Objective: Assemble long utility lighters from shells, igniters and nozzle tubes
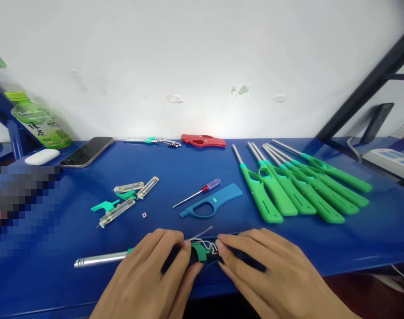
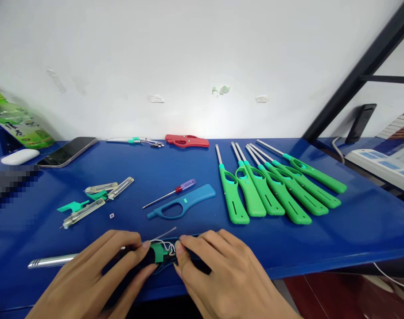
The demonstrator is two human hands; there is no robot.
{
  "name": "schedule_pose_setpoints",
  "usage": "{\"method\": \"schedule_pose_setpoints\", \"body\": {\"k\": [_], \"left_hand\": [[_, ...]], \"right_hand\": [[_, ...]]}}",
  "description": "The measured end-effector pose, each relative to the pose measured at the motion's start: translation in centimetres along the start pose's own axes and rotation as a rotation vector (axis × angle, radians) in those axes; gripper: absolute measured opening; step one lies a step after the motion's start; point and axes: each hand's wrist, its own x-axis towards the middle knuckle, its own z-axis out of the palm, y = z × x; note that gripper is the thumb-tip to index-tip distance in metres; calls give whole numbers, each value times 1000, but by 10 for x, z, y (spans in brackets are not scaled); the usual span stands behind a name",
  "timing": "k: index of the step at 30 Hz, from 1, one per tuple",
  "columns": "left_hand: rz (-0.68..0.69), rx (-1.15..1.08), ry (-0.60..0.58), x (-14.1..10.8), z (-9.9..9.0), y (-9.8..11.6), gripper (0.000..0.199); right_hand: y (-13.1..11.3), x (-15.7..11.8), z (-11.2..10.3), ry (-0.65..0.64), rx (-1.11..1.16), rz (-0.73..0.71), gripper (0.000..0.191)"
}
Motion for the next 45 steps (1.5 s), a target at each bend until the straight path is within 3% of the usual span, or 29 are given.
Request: {"method": "schedule_pose_setpoints", "body": {"k": [8,15,21,33,38,45], "left_hand": [[10,29,-63,-5,2,-3,15],[30,59,-62,-9,3,-2,21],[-6,40,18,-6,3,0,14],[74,122,-28,-13,5,-7,19],[67,117,-60,-13,1,-7,25],[4,65,-83,-11,-4,-5,28]], "right_hand": [[1,6,14,29,230,184,24],[-2,8,19,68,379,237,16],[-3,10,23,35,422,298,18],[-4,7,16,9,307,212,16],[-4,3,17,76,172,133,15],[-2,4,14,191,238,195,18]]}}
